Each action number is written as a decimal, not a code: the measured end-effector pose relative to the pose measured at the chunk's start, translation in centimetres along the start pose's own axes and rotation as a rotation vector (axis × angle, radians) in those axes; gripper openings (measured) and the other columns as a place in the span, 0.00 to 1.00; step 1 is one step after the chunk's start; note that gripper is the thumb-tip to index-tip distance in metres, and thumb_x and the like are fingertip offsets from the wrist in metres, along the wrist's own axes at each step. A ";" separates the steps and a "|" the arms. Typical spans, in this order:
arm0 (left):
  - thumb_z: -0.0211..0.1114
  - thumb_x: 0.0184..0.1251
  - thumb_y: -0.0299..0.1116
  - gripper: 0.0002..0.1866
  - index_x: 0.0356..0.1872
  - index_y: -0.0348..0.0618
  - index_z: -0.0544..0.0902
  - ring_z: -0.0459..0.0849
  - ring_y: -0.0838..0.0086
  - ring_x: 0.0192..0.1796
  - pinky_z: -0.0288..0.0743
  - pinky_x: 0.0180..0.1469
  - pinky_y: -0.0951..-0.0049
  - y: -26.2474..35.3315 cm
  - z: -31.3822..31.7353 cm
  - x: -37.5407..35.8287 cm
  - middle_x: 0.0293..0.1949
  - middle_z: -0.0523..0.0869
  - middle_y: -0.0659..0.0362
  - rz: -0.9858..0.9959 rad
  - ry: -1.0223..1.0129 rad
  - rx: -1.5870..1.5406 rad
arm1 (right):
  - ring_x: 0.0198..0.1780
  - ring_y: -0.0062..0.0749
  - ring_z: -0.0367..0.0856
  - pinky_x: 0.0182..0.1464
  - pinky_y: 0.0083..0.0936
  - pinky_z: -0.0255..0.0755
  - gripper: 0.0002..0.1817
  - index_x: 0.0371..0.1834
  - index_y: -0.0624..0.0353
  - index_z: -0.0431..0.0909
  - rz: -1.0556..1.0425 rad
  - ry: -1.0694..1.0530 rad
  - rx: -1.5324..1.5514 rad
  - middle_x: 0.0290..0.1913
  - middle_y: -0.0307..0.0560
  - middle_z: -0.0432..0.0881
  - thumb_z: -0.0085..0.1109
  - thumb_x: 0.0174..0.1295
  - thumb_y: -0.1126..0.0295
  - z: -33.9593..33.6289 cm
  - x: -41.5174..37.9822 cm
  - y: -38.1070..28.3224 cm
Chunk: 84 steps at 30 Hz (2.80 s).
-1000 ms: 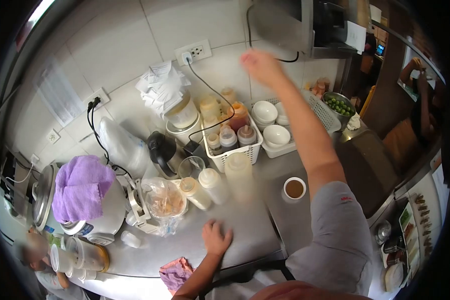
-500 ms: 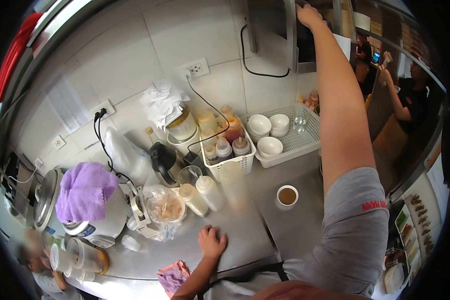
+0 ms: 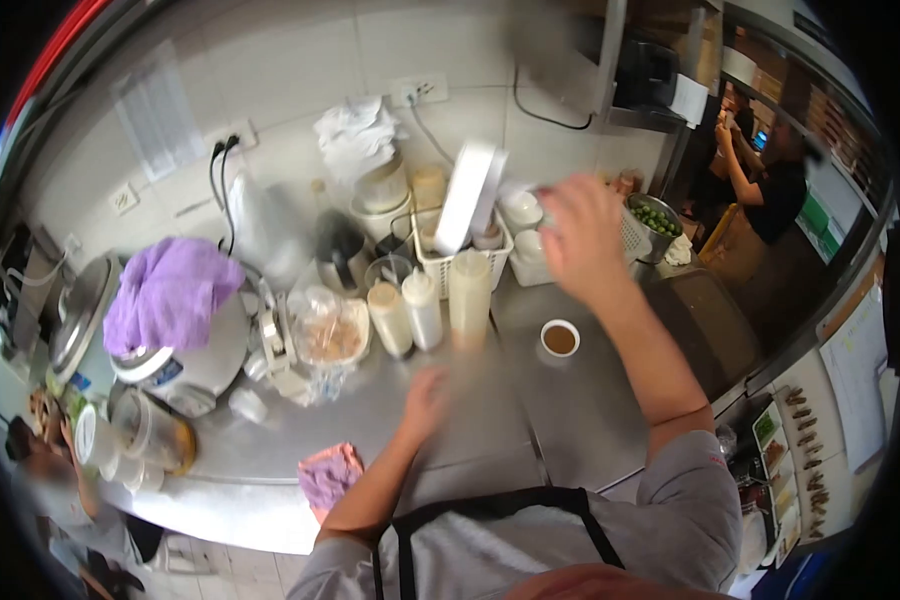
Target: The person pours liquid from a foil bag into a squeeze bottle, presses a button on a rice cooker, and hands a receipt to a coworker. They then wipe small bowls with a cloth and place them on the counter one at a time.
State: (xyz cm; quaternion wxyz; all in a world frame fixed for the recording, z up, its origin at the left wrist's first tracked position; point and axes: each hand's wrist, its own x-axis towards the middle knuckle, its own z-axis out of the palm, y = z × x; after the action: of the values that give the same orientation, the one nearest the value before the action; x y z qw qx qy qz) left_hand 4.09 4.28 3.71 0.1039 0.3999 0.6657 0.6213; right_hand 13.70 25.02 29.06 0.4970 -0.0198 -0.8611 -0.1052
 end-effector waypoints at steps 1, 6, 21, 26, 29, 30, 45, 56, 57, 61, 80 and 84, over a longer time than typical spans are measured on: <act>0.56 0.56 0.32 0.17 0.47 0.40 0.70 0.73 0.74 0.44 0.66 0.46 0.73 2.8 0.4 0.5 0.41 0.73 0.57 0.128 -0.130 -0.040 | 0.52 0.42 0.62 0.52 0.40 0.54 0.19 0.38 0.58 0.71 -0.025 -0.117 0.055 0.44 0.45 0.69 0.57 0.39 0.70 0.2 -0.9 -2.2; 0.45 0.61 0.50 0.26 0.52 0.39 0.64 0.73 0.68 0.49 0.68 0.48 0.68 12.6 -2.2 0.9 0.47 0.72 0.55 -0.283 -0.066 -0.919 | 0.52 0.45 0.61 0.53 0.45 0.54 0.11 0.33 0.59 0.74 -0.244 -0.304 0.073 0.44 0.45 0.69 0.52 0.46 0.68 0.0 -4.5 -10.7; 0.47 0.64 0.37 0.17 0.49 0.37 0.65 0.79 0.61 0.42 0.76 0.37 0.68 14.2 -14.2 -5.5 0.43 0.76 0.51 -0.196 0.138 -1.003 | 0.48 0.45 0.66 0.50 0.36 0.62 0.35 0.53 0.60 0.61 0.108 -0.521 0.998 0.51 0.52 0.63 0.63 0.40 0.63 0.1 -3.8 -21.0; 0.46 0.64 0.38 0.16 0.47 0.37 0.67 0.78 0.62 0.42 0.76 0.37 0.67 11.1 -18.9 -7.7 0.42 0.76 0.52 -0.227 0.172 -1.005 | 0.50 0.41 0.67 0.48 0.31 0.65 0.36 0.56 0.60 0.57 0.243 -0.866 1.209 0.53 0.55 0.63 0.61 0.45 0.58 6.6 -6.2 -26.7; 0.46 0.64 0.38 0.16 0.47 0.38 0.68 0.78 0.65 0.40 0.74 0.36 0.70 2.4 -22.1 -12.1 0.41 0.76 0.53 -0.397 0.395 -0.799 | 0.53 0.40 0.65 0.52 0.32 0.61 0.33 0.55 0.61 0.59 0.164 -0.950 1.005 0.53 0.53 0.63 0.60 0.45 0.62 10.9 -10.8 -30.9; 0.46 0.64 0.37 0.15 0.46 0.38 0.68 0.79 0.66 0.39 0.74 0.35 0.72 -0.4 -23.0 -14.4 0.41 0.76 0.53 -0.490 0.496 -0.632 | 0.54 0.39 0.64 0.53 0.32 0.60 0.33 0.55 0.62 0.59 0.158 -1.003 0.972 0.52 0.51 0.64 0.59 0.45 0.64 12.5 -12.6 -32.6; 0.46 0.64 0.38 0.14 0.42 0.39 0.68 0.78 0.65 0.37 0.73 0.31 0.73 -1.0 -37.2 -30.2 0.36 0.76 0.56 -0.350 1.051 -0.863 | 0.53 0.41 0.66 0.49 0.34 0.63 0.26 0.49 0.52 0.69 -0.489 -0.919 0.535 0.52 0.49 0.68 0.57 0.42 0.64 19.6 -12.3 -54.5; 0.45 0.64 0.39 0.19 0.47 0.34 0.68 0.77 0.67 0.45 0.70 0.46 0.70 5.8 -38.1 -30.5 0.44 0.76 0.52 -0.329 0.886 -0.681 | 0.40 0.24 0.74 0.45 0.20 0.67 0.15 0.43 0.69 0.70 0.317 -1.645 1.849 0.41 0.46 0.76 0.51 0.53 0.73 13.7 -2.3 -56.7; 0.44 0.64 0.39 0.20 0.48 0.32 0.67 0.76 0.66 0.46 0.69 0.49 0.68 6.4 -37.7 -29.9 0.46 0.75 0.51 -0.311 0.892 -0.711 | 0.40 0.24 0.74 0.45 0.20 0.67 0.15 0.43 0.69 0.70 0.332 -1.600 1.824 0.41 0.47 0.76 0.51 0.53 0.73 13.6 -2.4 -56.6; 0.45 0.64 0.37 0.16 0.40 0.33 0.74 0.78 0.76 0.38 0.71 0.40 0.77 7.9 -35.8 -28.3 0.38 0.79 0.55 -0.302 0.891 -0.641 | 0.42 0.24 0.74 0.45 0.20 0.68 0.14 0.44 0.67 0.70 0.397 -1.468 1.812 0.42 0.46 0.76 0.51 0.54 0.74 13.1 -2.3 -54.7; 0.47 0.63 0.33 0.14 0.41 0.31 0.72 0.75 0.79 0.34 0.69 0.35 0.80 9.6 -24.9 -20.1 0.36 0.77 0.57 -0.285 0.955 -0.529 | 0.33 0.25 0.76 0.25 0.17 0.72 0.16 0.46 0.65 0.61 0.612 -1.313 1.930 0.40 0.47 0.75 0.45 0.53 0.79 9.9 -6.7 -41.4; 0.46 0.63 0.33 0.14 0.44 0.33 0.71 0.75 0.80 0.33 0.69 0.33 0.80 10.5 -23.1 -19.6 0.36 0.77 0.58 -0.228 0.966 -0.534 | 0.31 0.20 0.75 0.25 0.15 0.70 0.14 0.45 0.63 0.62 0.583 -1.257 1.968 0.37 0.45 0.75 0.45 0.54 0.78 9.7 -7.2 -40.1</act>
State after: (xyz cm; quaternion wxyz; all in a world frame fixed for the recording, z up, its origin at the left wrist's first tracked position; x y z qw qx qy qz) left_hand 6.57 -26.79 11.03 -0.0486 -0.0445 0.4962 0.8657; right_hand 3.55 -11.74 11.70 -0.2025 0.1263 -0.6274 0.7412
